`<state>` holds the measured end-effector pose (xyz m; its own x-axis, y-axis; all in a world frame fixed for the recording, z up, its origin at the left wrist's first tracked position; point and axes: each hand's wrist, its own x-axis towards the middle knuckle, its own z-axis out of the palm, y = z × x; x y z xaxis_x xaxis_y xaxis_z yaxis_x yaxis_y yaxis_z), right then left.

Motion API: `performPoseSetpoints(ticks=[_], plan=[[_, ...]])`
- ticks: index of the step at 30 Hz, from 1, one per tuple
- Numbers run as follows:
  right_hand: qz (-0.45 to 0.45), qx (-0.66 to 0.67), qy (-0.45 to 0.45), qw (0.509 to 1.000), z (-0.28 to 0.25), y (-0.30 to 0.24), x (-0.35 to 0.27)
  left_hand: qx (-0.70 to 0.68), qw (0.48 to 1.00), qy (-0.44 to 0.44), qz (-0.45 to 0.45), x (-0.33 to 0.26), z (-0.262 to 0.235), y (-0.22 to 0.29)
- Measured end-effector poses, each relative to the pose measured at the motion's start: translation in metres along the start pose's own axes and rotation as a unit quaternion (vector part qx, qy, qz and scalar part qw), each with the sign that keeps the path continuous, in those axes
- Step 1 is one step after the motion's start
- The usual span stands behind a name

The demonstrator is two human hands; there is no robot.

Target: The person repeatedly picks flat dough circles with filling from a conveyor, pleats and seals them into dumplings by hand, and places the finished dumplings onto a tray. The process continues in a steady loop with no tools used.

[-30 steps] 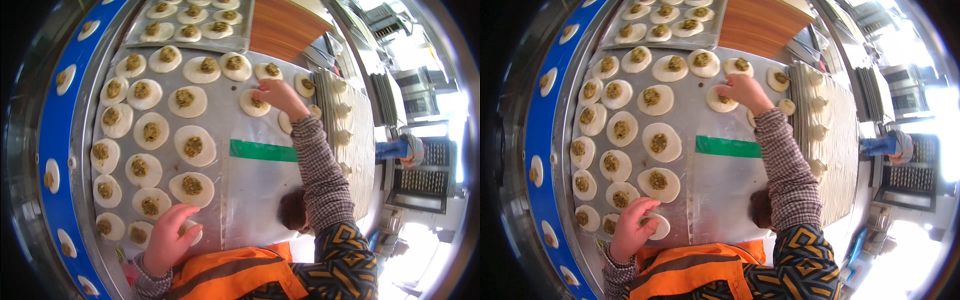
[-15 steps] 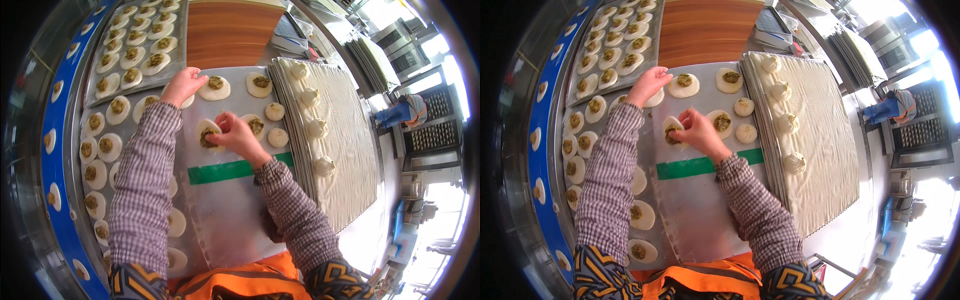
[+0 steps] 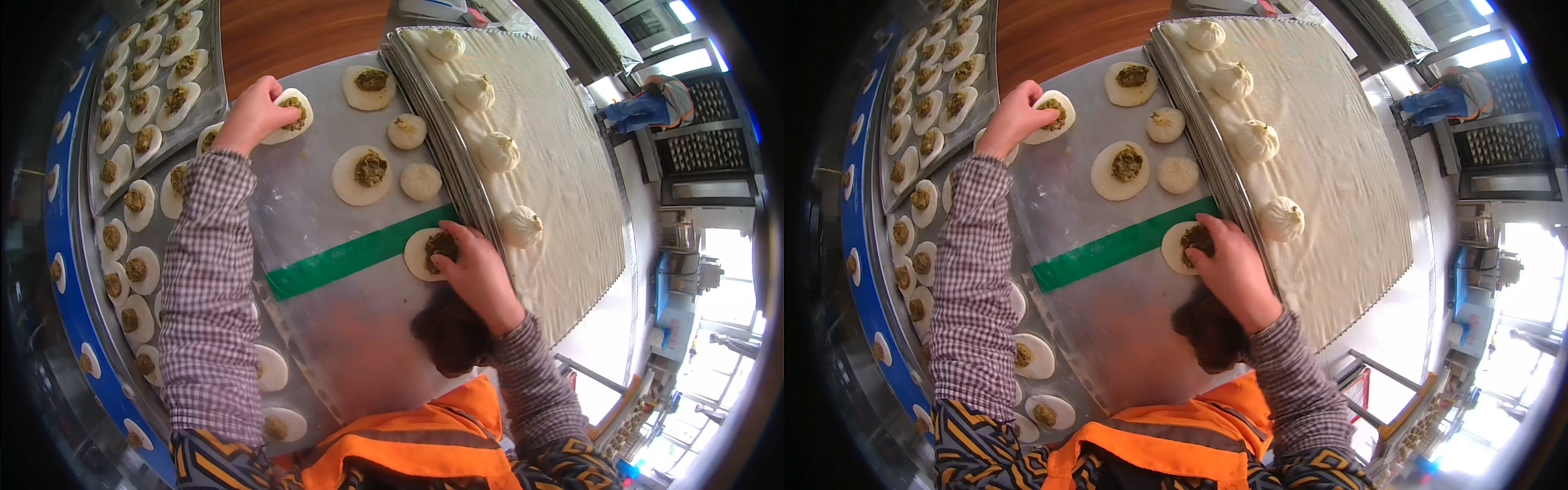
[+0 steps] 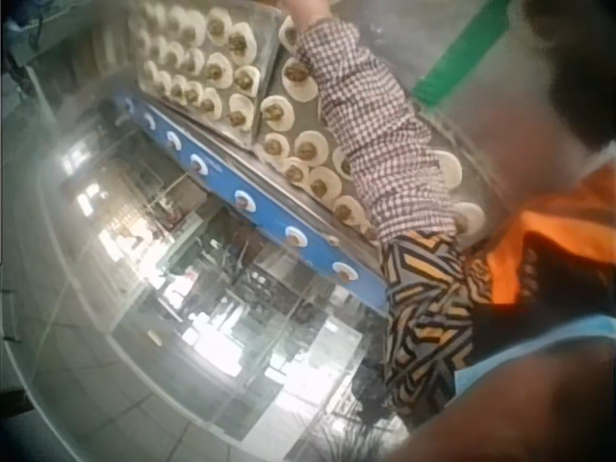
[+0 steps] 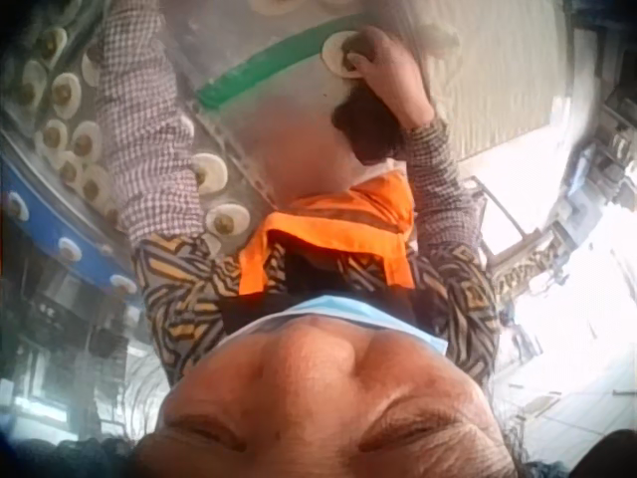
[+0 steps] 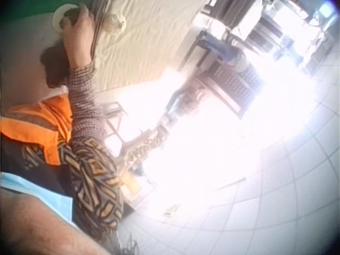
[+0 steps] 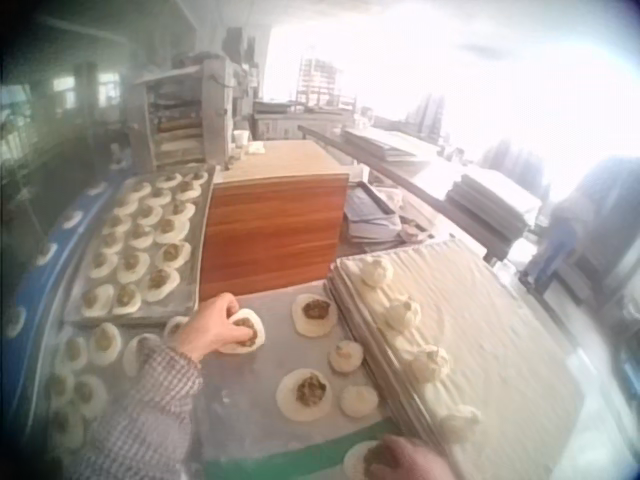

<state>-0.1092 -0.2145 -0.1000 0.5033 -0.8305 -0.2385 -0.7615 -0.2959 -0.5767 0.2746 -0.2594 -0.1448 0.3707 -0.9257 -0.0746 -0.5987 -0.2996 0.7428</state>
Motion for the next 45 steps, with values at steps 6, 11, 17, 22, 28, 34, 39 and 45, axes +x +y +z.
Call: performPoseSetpoints(ticks=[6,11,17,22,28,34,39,45], plan=[[-0.091,-0.021,0.119,0.988,-0.016,-0.009,-0.036,-0.519,0.826,-0.213,-0.052,-0.114,-0.001,0.047],[-0.071,0.019,0.126,0.989,-0.036,-0.012,-0.060,-0.482,0.793,-0.361,-0.090,-0.198,0.084,0.073],[-0.188,-0.063,0.089,0.976,-0.016,0.011,-0.087,-0.085,0.984,-0.044,0.150,-0.255,0.109,0.091],[-0.193,-0.190,-0.015,0.962,0.010,0.039,-0.099,-0.174,0.975,0.115,0.078,-0.336,0.028,0.070],[-0.325,-0.240,-0.024,0.914,0.021,-0.057,-0.058,-0.179,0.863,0.449,-0.148,-0.511,-0.121,-0.086],[-0.527,-0.010,-0.139,0.838,0.182,-0.329,0.017,0.256,0.792,0.490,-0.258,-0.590,-0.199,-0.212],[-0.652,-0.016,-0.220,0.726,0.356,-0.505,-0.005,0.088,0.813,0.482,-0.314,-0.636,-0.192,-0.229],[-0.706,-0.146,-0.261,0.642,0.441,-0.556,-0.052,0.016,0.788,0.470,-0.398,-0.718,-0.179,-0.219]])
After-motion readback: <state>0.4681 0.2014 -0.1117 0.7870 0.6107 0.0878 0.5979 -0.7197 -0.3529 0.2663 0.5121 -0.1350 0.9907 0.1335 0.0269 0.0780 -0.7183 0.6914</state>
